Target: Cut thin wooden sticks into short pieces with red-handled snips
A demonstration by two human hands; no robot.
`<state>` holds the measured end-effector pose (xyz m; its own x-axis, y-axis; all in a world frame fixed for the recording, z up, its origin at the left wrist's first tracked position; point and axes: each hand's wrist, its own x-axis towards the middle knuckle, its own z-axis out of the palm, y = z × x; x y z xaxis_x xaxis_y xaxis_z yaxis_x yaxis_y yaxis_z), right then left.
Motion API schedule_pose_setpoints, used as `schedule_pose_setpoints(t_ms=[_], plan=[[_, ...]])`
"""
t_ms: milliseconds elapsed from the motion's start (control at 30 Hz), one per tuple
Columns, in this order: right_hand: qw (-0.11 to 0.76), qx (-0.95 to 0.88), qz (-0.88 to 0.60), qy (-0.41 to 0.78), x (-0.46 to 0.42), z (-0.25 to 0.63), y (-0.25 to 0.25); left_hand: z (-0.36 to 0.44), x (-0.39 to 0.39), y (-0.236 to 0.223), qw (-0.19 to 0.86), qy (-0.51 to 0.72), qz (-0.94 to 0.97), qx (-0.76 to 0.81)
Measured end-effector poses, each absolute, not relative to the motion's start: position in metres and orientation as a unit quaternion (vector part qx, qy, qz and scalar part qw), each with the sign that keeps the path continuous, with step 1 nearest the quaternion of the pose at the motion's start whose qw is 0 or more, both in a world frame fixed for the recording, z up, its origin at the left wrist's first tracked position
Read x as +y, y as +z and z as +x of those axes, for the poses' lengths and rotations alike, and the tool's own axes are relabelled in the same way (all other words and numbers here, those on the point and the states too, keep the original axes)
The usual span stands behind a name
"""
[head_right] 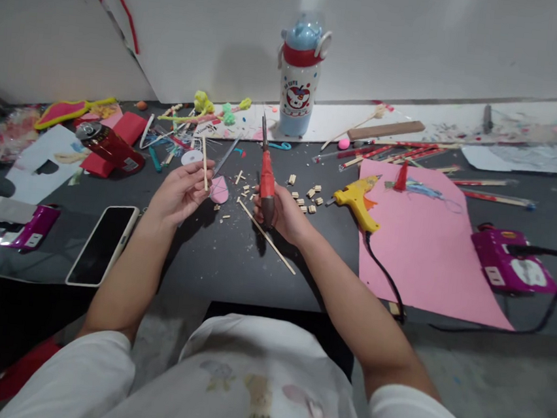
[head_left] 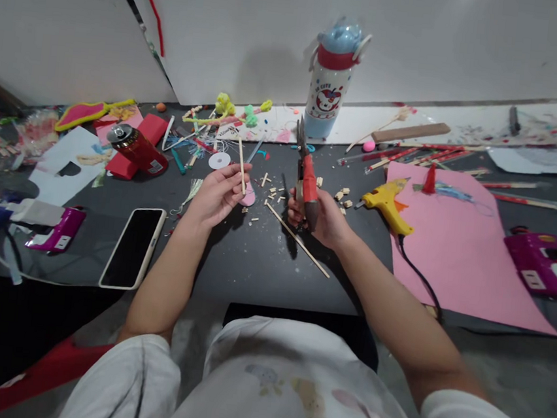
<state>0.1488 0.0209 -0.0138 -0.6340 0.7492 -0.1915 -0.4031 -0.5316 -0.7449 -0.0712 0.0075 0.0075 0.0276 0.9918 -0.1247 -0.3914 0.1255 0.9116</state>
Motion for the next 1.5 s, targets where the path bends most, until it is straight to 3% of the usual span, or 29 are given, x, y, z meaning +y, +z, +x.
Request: schedule_pose_setpoints(t_ms=[333,400,467,567,667,1000,1333,1500], plan=[[0.341,-0.334,-0.263,0.838,0.02,0.149,-0.012,-0.07,0.009,0.003,0.56,0.544,0.406,0.475],[0.342,-0.334,-0.257,0.84,0.021,0.149,-0.013,-0.071,0.009,-0.001,0.477,0.521,0.467,0.533],[0.345,-0.333,-0.249,0.841,0.021,0.149,-0.013,-0.074,0.01,-0.005,0.323,0.467,0.557,0.607],[0.349,-0.334,-0.248,0.839,0.021,0.15,-0.014,-0.079,0.009,-0.01,0.092,0.292,0.677,0.67],[0.346,-0.341,-0.255,0.836,0.022,0.15,-0.013,-0.082,0.006,-0.012,0.008,0.144,0.73,0.669],[0.379,-0.326,-0.253,0.828,0.028,0.154,-0.016,-0.038,-0.006,-0.012,0.032,0.118,0.923,0.366],[0.39,-0.323,-0.254,0.824,0.027,0.157,-0.01,-0.02,-0.005,-0.022,-0.061,0.072,0.94,0.327],[0.403,-0.32,-0.246,0.821,0.029,0.16,-0.006,-0.028,-0.001,-0.01,-0.032,0.086,0.925,0.369]])
